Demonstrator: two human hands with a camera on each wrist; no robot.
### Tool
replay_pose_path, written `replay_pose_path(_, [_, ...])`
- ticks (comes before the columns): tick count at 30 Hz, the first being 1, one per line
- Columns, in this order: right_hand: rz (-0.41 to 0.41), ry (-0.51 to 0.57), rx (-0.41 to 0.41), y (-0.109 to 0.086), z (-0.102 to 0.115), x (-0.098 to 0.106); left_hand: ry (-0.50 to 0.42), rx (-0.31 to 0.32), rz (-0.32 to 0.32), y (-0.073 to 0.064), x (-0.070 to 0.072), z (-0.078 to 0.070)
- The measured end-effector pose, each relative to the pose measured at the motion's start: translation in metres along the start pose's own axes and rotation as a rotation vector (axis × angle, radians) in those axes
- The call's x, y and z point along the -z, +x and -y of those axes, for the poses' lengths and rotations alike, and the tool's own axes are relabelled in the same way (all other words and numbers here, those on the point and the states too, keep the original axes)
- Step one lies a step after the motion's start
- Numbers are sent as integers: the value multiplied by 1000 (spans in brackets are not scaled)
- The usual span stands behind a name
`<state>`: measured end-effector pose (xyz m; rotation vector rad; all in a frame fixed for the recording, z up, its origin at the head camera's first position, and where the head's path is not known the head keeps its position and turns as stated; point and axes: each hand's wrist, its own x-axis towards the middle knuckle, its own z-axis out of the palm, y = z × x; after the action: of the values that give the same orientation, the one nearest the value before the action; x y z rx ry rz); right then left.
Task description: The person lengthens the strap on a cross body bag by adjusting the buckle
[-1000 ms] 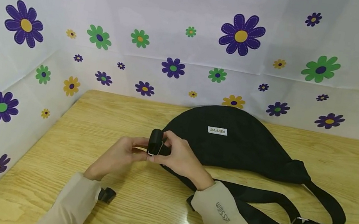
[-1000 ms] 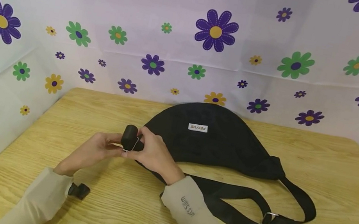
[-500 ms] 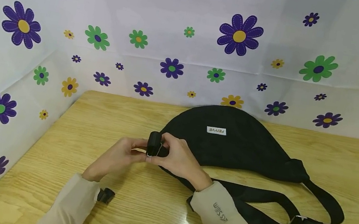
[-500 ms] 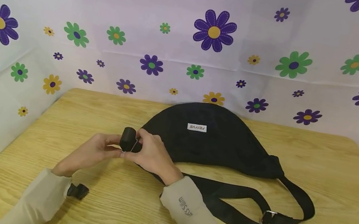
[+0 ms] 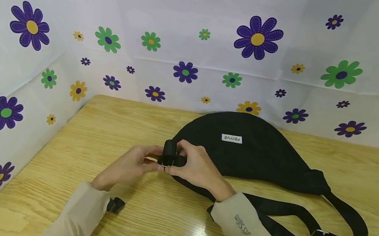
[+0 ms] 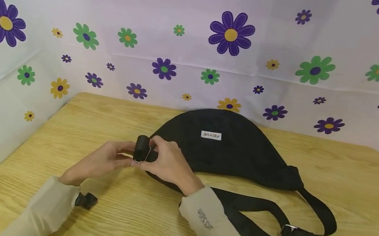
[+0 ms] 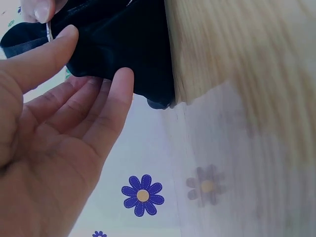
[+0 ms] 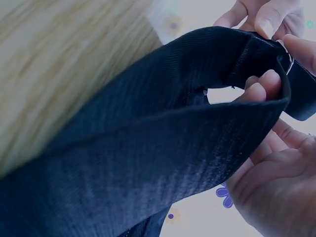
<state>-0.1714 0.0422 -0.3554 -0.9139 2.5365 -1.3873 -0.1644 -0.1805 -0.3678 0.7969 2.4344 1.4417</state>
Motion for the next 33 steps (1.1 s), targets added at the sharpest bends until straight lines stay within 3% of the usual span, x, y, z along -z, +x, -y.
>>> replay_pose_path(6, [-6, -14, 2, -3, -2, 3, 57, 23, 10, 0, 0, 1])
replay_pose_path(12, [-31, -41, -20, -8, -6, 15, 118, 89, -42, -3, 4, 7])
replay_pose_path(19, [-30, -108, -70, -23, -15, 35, 113, 79, -47, -4, 6, 11])
replay_pose_path(26, [-38, -109, -18, -35, -21, 50, 153, 95, -70, -5, 10, 12])
replay_pose_path(33, [-39, -117, 11, -37, -26, 48, 133, 81, -71, -6, 13, 13])
